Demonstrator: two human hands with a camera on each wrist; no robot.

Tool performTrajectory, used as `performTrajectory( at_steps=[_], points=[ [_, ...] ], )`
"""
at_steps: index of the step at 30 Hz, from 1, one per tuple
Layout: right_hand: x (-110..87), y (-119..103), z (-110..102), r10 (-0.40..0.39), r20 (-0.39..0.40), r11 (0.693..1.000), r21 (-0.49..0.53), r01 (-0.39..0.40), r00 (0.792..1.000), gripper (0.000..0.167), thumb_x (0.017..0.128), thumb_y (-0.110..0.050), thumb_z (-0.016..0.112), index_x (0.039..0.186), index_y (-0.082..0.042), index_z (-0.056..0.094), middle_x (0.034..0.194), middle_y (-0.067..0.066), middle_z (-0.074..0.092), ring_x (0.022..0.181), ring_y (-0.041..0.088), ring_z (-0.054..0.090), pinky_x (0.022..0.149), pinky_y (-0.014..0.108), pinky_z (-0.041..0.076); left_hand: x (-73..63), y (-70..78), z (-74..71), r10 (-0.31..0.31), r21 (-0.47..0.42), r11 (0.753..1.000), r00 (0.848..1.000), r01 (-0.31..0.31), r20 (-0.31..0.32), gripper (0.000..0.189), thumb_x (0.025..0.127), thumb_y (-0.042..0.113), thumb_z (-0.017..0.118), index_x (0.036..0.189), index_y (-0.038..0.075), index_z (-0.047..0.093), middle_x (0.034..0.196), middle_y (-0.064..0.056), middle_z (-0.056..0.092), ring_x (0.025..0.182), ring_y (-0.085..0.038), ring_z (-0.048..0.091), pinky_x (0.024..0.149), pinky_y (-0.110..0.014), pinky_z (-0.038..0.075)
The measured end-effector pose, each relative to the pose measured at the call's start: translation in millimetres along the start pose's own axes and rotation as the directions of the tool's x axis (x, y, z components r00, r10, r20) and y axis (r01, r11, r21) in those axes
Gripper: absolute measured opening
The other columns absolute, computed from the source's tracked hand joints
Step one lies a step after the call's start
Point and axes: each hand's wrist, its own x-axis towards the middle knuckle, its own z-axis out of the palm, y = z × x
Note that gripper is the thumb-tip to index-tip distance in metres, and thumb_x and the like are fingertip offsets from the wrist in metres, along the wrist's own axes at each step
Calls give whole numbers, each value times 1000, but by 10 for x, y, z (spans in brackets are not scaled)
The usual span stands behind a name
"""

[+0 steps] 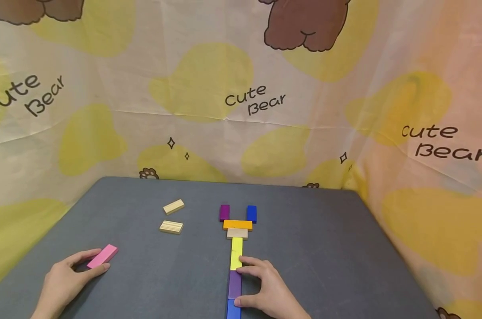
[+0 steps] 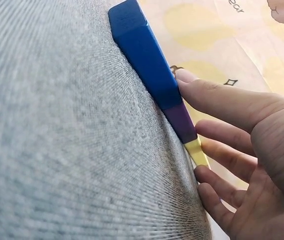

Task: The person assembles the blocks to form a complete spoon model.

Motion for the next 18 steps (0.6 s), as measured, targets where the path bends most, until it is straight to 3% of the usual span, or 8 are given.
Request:
performTrajectory(
  at_steps=[15,18],
  points=[
    [-11,-22,4,15,-2,1000,11,-15,1000,58,71,-46,86,121,-22,71,140,-3,51,124,33,41,95,66,34,-6,-31,39,58,13,998,997,-58,-54,72,71,50,86,125,6,67,126,-26,59,115,-45,51,88,-56,38],
    [-11,-18,3,17,-1,1000,18,-17,1000,58,71,-47,86,121,-22,71,140,-3,51,124,34,40,95,67,34,-11,-33,45,80,19,997,994,-78,-79,70,70,48,87,123,6,69,117,-23,65,111,-44,54,85,-54,39]
  ],
)
